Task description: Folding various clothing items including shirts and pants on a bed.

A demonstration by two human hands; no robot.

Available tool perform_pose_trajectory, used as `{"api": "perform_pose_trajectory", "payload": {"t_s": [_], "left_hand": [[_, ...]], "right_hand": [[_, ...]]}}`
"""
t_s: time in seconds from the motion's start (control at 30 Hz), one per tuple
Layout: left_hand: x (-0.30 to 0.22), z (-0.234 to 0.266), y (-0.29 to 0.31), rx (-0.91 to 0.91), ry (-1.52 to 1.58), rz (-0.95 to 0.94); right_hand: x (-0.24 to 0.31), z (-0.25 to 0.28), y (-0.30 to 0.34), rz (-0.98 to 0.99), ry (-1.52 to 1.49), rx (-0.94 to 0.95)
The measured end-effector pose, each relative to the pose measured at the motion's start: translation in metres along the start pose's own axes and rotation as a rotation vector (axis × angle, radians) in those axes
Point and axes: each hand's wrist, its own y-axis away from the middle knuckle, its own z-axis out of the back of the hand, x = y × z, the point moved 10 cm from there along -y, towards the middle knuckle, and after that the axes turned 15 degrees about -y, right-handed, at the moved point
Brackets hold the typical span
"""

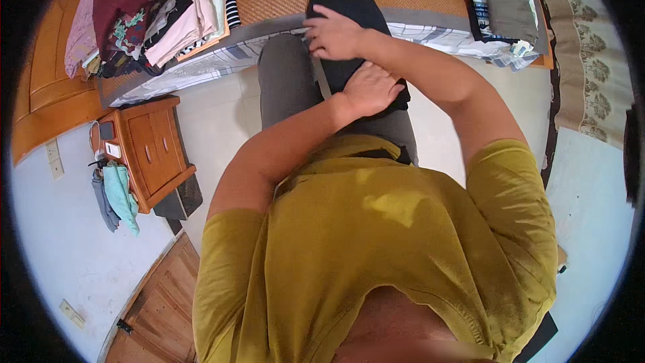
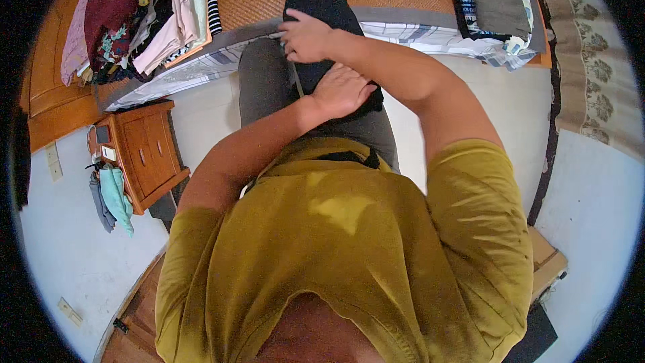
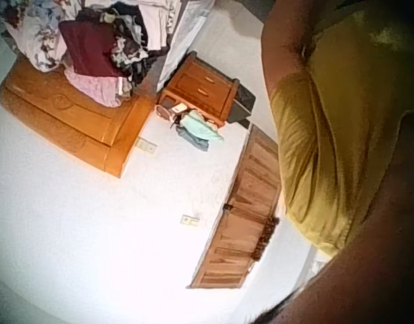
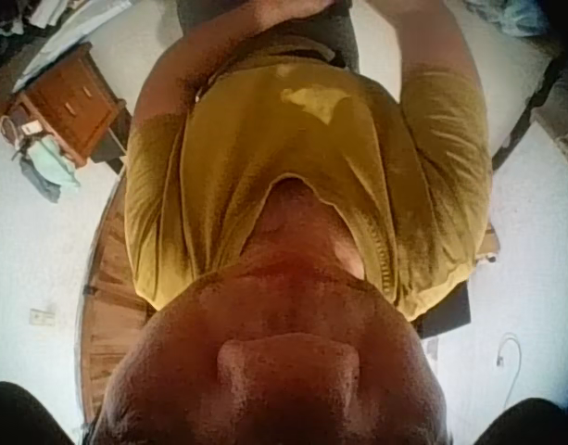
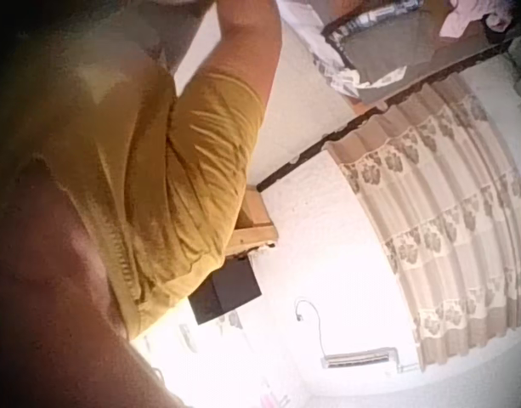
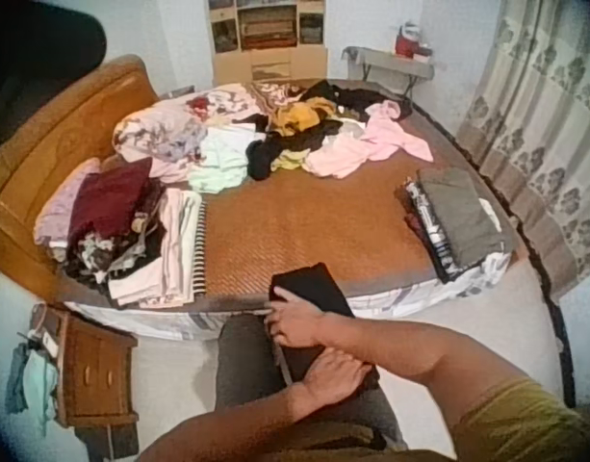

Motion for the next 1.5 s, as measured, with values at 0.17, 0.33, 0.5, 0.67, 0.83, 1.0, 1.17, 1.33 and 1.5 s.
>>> {"api": "perform_pose_trajectory", "payload": {"t_s": [0.17, 0.33, 0.5, 0.67, 0.83, 1.0, 1.17, 1.33, 1.5], "left_hand": [[-0.004, 0.012, 0.002, -0.17, -0.158, -0.029], [-0.007, 0.014, 0.003, -0.171, 0.007, -0.054], [-0.026, -0.001, 0.016, -0.066, 0.072, -0.235], [-0.052, -0.008, 0.028, -0.012, 0.109, -0.373], [-0.077, -0.01, 0.034, 0.077, 0.132, -0.524], [-0.081, -0.002, 0.038, 0.038, 0.194, -0.499], [-0.087, 0.017, 0.037, -0.032, 0.194, -0.495], [-0.085, 0.038, 0.041, -0.163, 0.122, -0.481], [-0.059, 0.028, 0.033, -0.118, 0.148, -0.258]], "right_hand": [[-0.1, 0.006, -0.015, -0.67, -0.195, 0.104], [-0.111, 0.046, 0.031, -0.55, -0.019, -0.391], [-0.052, 0.05, 0.093, -0.487, -0.004, -0.588], [-0.037, 0.022, 0.157, -0.632, -0.528, -0.753], [-0.02, -0.017, 0.191, -0.834, -1.352, -0.894], [-0.001, -0.044, 0.202, -0.905, -1.66, -0.843], [0.001, -0.044, 0.206, -0.908, -1.695, -0.939], [0.002, -0.018, 0.209, -0.82, -1.791, -1.257], [-0.048, 0.084, 0.281, -0.655, -1.481, -1.423]]}}
